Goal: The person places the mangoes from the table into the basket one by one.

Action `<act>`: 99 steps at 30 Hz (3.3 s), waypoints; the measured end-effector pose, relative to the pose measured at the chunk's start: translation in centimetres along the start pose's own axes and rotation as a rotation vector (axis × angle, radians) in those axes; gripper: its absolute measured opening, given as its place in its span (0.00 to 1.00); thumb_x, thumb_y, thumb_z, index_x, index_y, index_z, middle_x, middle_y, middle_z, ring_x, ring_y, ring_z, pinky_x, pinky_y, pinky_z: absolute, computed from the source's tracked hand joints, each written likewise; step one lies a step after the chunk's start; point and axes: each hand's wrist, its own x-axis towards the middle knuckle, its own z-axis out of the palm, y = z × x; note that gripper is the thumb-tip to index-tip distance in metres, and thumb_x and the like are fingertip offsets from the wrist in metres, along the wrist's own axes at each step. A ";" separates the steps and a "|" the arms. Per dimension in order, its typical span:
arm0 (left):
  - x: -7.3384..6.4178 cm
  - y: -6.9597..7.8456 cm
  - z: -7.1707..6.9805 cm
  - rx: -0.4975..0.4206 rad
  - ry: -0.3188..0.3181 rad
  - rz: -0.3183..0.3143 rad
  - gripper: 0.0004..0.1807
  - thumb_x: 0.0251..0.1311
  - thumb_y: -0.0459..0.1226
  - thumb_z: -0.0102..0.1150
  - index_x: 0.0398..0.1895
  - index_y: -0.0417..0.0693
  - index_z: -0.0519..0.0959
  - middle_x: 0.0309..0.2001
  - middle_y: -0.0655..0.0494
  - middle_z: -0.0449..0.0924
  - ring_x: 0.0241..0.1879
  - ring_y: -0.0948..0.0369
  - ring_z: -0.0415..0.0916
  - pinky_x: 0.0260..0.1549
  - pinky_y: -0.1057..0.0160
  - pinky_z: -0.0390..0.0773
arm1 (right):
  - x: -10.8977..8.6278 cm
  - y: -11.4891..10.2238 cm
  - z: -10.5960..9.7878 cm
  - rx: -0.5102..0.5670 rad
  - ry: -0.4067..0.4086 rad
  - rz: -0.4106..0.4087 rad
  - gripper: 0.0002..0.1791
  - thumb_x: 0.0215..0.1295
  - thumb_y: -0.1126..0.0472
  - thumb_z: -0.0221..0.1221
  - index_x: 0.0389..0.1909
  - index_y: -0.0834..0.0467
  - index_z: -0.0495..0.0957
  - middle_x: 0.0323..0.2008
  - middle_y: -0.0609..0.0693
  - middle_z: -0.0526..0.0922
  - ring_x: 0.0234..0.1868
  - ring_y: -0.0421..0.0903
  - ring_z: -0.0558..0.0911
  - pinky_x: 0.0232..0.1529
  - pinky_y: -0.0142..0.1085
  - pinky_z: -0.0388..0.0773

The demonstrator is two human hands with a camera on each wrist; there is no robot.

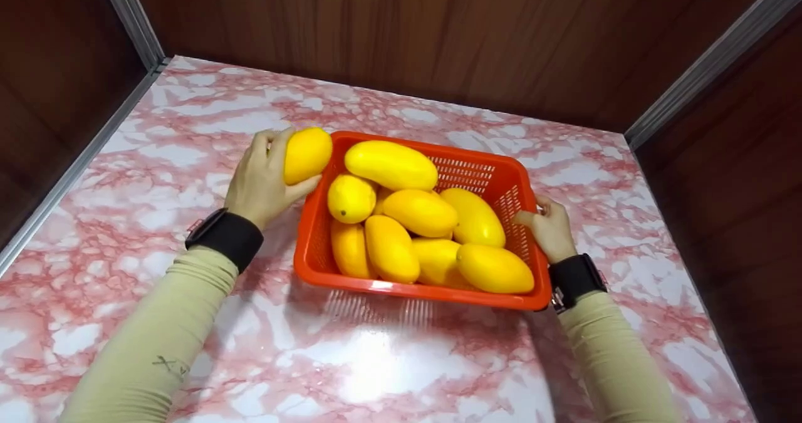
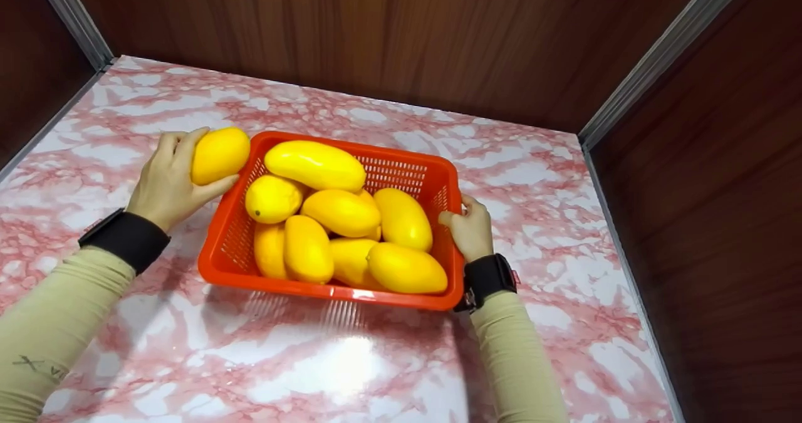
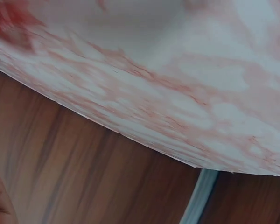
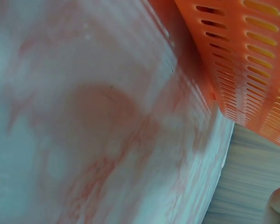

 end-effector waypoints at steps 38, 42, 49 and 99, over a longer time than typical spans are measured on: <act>-4.0 6.7 -1.9 0.055 -0.148 0.332 0.37 0.47 0.58 0.69 0.59 0.50 0.78 0.49 0.47 0.74 0.43 0.49 0.68 0.39 0.52 0.74 | 0.4 0.8 0.0 -0.026 0.026 -0.010 0.27 0.56 0.70 0.56 0.60 0.68 0.72 0.45 0.70 0.79 0.32 0.50 0.84 0.32 0.39 0.82; -4.3 7.0 -1.9 0.036 -0.165 0.342 0.36 0.48 0.58 0.69 0.58 0.48 0.78 0.49 0.48 0.76 0.44 0.50 0.69 0.41 0.53 0.75 | 0.5 0.8 0.0 -0.027 0.031 -0.007 0.27 0.56 0.70 0.56 0.60 0.67 0.72 0.47 0.70 0.78 0.34 0.50 0.84 0.33 0.40 0.82; -4.6 7.3 -1.6 0.022 -0.177 0.374 0.36 0.47 0.57 0.69 0.57 0.45 0.78 0.48 0.47 0.78 0.42 0.51 0.71 0.42 0.54 0.75 | 0.2 0.5 0.2 -0.019 0.023 -0.005 0.27 0.56 0.71 0.56 0.60 0.68 0.72 0.46 0.71 0.78 0.33 0.51 0.84 0.33 0.40 0.82; -6.1 7.0 -1.5 -0.133 -0.374 0.344 0.39 0.53 0.60 0.62 0.61 0.43 0.73 0.52 0.48 0.75 0.50 0.53 0.73 0.53 0.55 0.72 | 0.0 0.6 -0.4 -0.065 -0.010 0.008 0.28 0.63 0.65 0.55 0.64 0.68 0.67 0.49 0.71 0.77 0.38 0.55 0.84 0.38 0.45 0.81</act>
